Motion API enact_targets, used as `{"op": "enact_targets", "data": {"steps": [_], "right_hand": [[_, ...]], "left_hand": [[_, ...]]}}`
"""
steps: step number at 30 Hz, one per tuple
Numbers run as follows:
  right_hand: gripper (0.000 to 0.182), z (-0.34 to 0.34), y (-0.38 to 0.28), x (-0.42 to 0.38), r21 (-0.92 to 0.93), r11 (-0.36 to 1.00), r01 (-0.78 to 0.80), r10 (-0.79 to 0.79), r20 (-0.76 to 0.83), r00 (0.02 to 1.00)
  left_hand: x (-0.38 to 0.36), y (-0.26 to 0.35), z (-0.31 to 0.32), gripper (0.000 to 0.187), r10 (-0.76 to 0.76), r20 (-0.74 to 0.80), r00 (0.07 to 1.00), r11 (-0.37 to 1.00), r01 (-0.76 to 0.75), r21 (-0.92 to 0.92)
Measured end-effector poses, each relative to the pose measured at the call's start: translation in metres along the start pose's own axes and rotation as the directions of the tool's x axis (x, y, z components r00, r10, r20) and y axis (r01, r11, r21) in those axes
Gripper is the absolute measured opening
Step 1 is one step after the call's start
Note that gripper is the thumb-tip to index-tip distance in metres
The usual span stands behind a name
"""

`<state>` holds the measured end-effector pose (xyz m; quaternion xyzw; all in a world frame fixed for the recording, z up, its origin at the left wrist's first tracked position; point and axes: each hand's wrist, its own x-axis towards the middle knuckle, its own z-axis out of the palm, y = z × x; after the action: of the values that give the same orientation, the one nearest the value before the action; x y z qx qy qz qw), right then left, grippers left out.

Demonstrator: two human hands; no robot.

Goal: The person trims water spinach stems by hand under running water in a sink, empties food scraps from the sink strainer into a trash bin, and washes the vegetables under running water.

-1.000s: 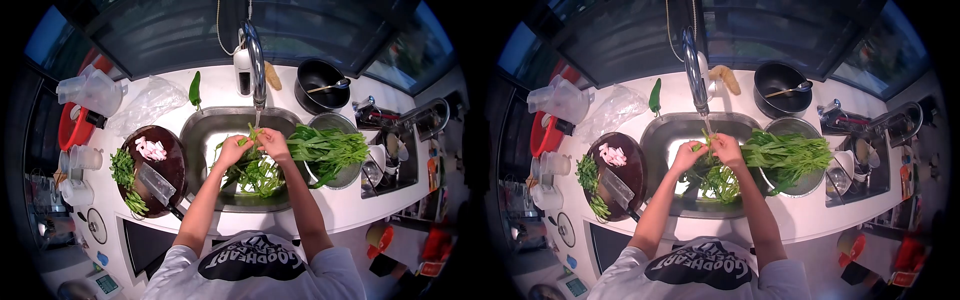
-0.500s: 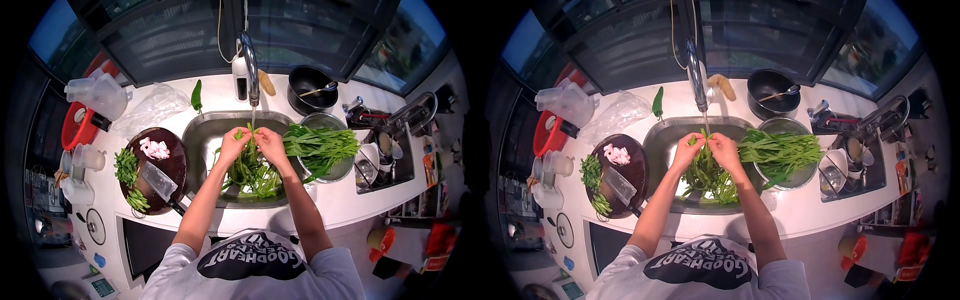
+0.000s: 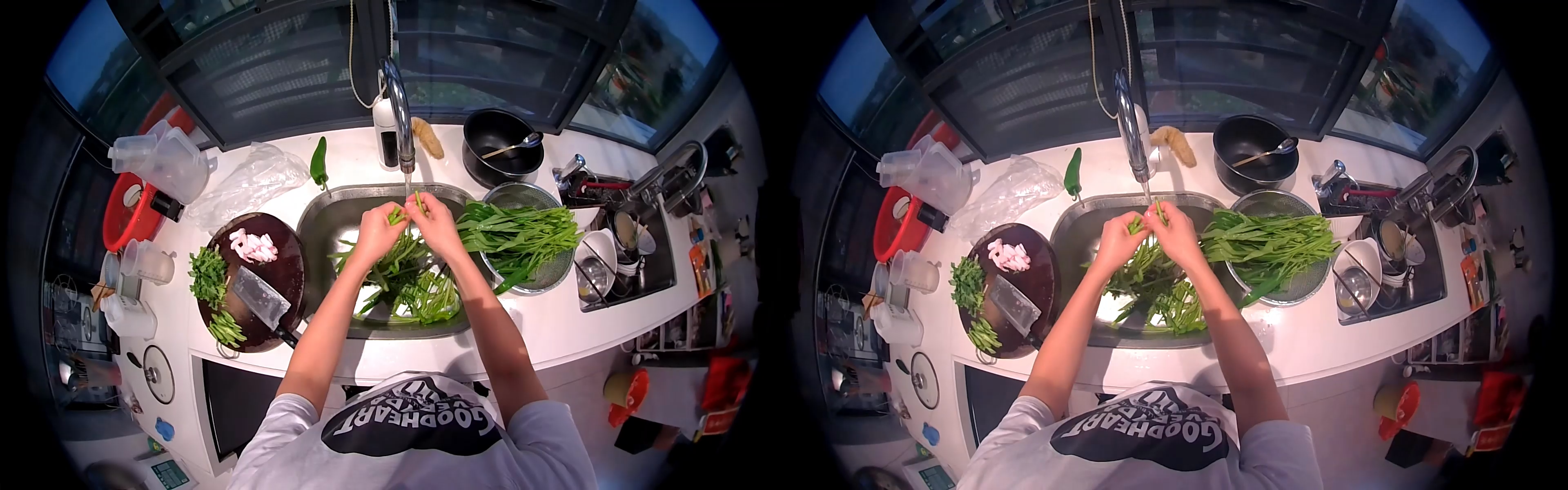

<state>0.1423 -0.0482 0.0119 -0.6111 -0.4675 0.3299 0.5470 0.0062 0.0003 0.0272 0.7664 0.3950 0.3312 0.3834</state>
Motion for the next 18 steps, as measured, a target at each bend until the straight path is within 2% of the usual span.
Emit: {"op": "enact_targets", "data": {"steps": [2,3,9,12,15,16,18], "right_hand": [[0.021,-0.003,-0.007,0.001,-0.17,0.984,0.054,-0.055,-0.004,0.998],[0.023,-0.003,-0.009,0.002,-0.192,0.98,0.056,-0.064,-0.036,0.997],[0.019,-0.004,-0.016,-0.005,-0.22,0.974,0.048,-0.038,0.048,0.998],[0.017,0.006,0.003,-0.004,0.063,0.994,-0.091,0.09,0.015,0.996],[0.016,0.0,0.005,-0.005,0.351,0.923,-0.159,0.182,-0.034,0.983],[0.017,-0.003,0.008,-0.005,0.302,0.935,-0.188,0.209,-0.037,0.977],[0.019,-0.013,0.022,-0.004,0.201,0.948,-0.247,0.262,-0.054,0.963]], "left_hand": [[0.0,0.002,0.0,0.019,0.049,0.007,0.999,0.998,-0.05,0.026],[0.0,0.001,0.002,0.019,0.082,-0.008,0.997,0.996,-0.082,0.03],[0.0,-0.002,0.0,0.018,-0.052,0.025,0.998,0.987,0.048,0.156],[-0.002,-0.006,0.007,0.017,-0.137,-0.026,0.99,0.983,0.133,-0.126],[-0.002,-0.024,0.01,0.013,-0.214,-0.086,0.973,0.931,0.176,-0.319],[-0.001,-0.034,0.005,0.009,-0.288,-0.022,0.957,0.877,0.255,-0.408],[-0.004,-0.042,-0.004,0.009,-0.289,-0.079,0.954,0.849,0.218,-0.482]]}}
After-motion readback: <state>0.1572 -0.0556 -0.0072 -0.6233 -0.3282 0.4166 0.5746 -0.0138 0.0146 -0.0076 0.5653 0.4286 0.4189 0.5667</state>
